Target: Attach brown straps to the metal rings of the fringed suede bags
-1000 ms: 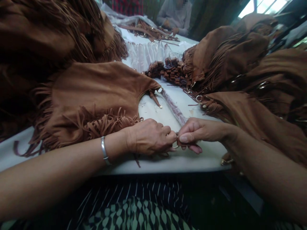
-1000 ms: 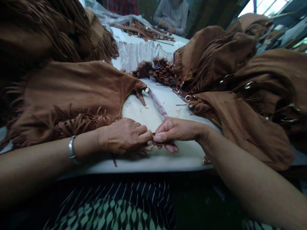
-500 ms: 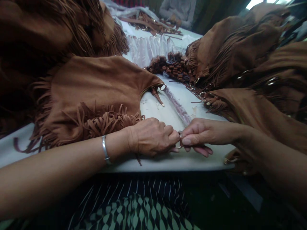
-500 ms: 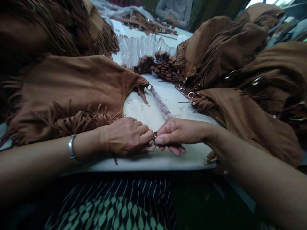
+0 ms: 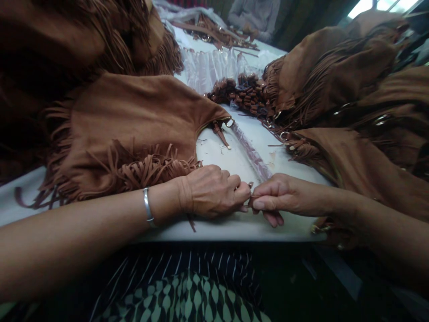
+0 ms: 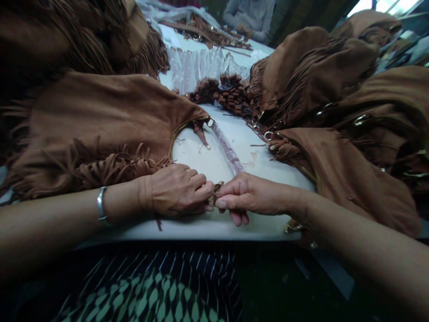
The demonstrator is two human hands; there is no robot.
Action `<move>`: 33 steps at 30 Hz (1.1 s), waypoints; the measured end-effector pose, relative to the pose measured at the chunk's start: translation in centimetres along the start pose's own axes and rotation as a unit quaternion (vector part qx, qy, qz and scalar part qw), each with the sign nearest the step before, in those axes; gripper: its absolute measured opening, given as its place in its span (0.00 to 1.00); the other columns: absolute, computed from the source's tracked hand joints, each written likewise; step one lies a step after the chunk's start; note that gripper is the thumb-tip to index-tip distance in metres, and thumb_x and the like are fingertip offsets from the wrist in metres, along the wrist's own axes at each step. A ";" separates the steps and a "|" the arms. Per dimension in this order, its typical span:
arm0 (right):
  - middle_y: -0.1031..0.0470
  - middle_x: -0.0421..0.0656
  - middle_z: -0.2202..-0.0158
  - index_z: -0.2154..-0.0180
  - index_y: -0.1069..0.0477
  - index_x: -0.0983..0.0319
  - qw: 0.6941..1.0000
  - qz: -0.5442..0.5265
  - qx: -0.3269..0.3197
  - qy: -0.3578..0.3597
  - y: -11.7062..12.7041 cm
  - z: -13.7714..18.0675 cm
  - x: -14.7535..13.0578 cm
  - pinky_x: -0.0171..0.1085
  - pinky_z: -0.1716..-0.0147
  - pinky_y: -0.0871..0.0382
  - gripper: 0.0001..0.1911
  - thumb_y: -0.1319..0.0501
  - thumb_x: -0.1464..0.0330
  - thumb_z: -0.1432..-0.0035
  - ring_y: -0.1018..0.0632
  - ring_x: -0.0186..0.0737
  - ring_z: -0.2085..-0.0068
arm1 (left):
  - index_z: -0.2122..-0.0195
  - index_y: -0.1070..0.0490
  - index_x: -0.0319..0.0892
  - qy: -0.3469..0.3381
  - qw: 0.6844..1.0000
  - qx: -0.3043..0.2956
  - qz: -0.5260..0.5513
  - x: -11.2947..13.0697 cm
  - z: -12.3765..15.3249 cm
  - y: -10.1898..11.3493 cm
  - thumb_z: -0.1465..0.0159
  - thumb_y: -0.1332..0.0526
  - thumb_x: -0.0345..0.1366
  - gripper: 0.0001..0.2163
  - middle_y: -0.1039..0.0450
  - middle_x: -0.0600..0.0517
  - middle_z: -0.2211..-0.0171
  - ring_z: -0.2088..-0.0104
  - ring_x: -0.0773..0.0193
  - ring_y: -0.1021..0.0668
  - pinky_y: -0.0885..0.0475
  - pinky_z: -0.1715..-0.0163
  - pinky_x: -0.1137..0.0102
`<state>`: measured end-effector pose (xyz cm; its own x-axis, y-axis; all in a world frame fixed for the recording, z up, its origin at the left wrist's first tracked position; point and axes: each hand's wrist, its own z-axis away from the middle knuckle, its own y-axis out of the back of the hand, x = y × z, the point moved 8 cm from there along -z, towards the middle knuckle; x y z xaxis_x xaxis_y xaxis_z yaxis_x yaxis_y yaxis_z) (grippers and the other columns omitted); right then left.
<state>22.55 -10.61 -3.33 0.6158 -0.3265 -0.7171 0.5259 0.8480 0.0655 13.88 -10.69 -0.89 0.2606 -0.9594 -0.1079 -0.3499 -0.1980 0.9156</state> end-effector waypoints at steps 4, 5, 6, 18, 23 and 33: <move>0.31 0.39 0.80 0.70 0.33 0.68 0.998 0.046 0.020 0.024 0.8 0.1 -1.1 0.29 0.78 0.36 0.18 0.42 0.58 0.42 0.32 0.28 0.80 | 0.64 0.35 0.38 0.056 0.998 -0.004 0.026 -0.9 0.0 -0.2 0.33 0.57 0.47 0.19 0.33 0.50 0.75 0.77 0.60 0.28 0.38 0.82 0.69; 0.32 0.39 0.80 0.70 0.33 0.68 0.997 0.058 0.029 0.035 1.2 0.1 -1.5 0.28 0.79 0.37 0.18 0.43 0.58 0.41 0.33 0.27 0.80 | 0.64 0.35 0.38 0.061 0.997 -0.002 0.041 -1.1 0.0 -0.1 0.33 0.56 0.47 0.18 0.32 0.50 0.74 0.77 0.61 0.28 0.37 0.81 0.69; 0.32 0.39 0.81 0.71 0.33 0.68 0.996 0.066 0.033 0.045 1.5 0.1 -1.8 0.27 0.80 0.38 0.18 0.43 0.58 0.41 0.34 0.27 0.81 | 0.65 0.34 0.39 0.060 0.996 0.001 0.061 -1.3 0.0 0.0 0.34 0.55 0.47 0.18 0.32 0.50 0.73 0.76 0.62 0.28 0.36 0.79 0.69; 0.37 0.37 0.84 0.73 0.32 0.68 0.933 0.319 0.078 0.147 3.6 4.2 -11.7 0.26 0.83 0.43 0.15 0.45 0.65 0.40 0.36 0.26 0.83 | 0.54 0.35 0.38 0.195 0.849 0.077 0.485 -6.2 -1.4 5.5 0.39 0.43 0.33 0.12 0.30 0.49 0.62 0.61 0.65 0.28 0.30 0.61 0.70; 0.35 0.39 0.81 0.70 0.28 0.70 0.893 0.423 0.051 0.148 3.1 4.8 -15.5 0.27 0.82 0.44 0.15 0.46 0.65 0.39 0.35 0.27 0.81 | 0.69 0.32 0.38 0.169 0.743 -0.138 0.633 -6.9 -3.6 5.3 0.47 0.41 0.28 0.04 0.36 0.58 0.77 0.76 0.72 0.32 0.34 0.75 0.77; 0.26 0.39 0.75 0.67 0.27 0.61 0.712 0.683 0.149 0.062 -1.7 6.8 -14.5 0.33 0.84 0.52 0.07 0.41 0.69 0.49 0.34 0.33 0.79 | 0.70 0.25 0.44 0.203 0.640 -0.108 0.733 -3.9 -2.9 1.2 0.53 0.44 0.38 0.12 0.28 0.51 0.73 0.73 0.63 0.27 0.30 0.71 0.71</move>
<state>16.70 -10.14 11.66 0.6252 0.7737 0.1027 -0.4025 0.2069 0.8917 15.13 -6.64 1.73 0.0216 0.0580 0.9981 -0.3653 0.9297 -0.0461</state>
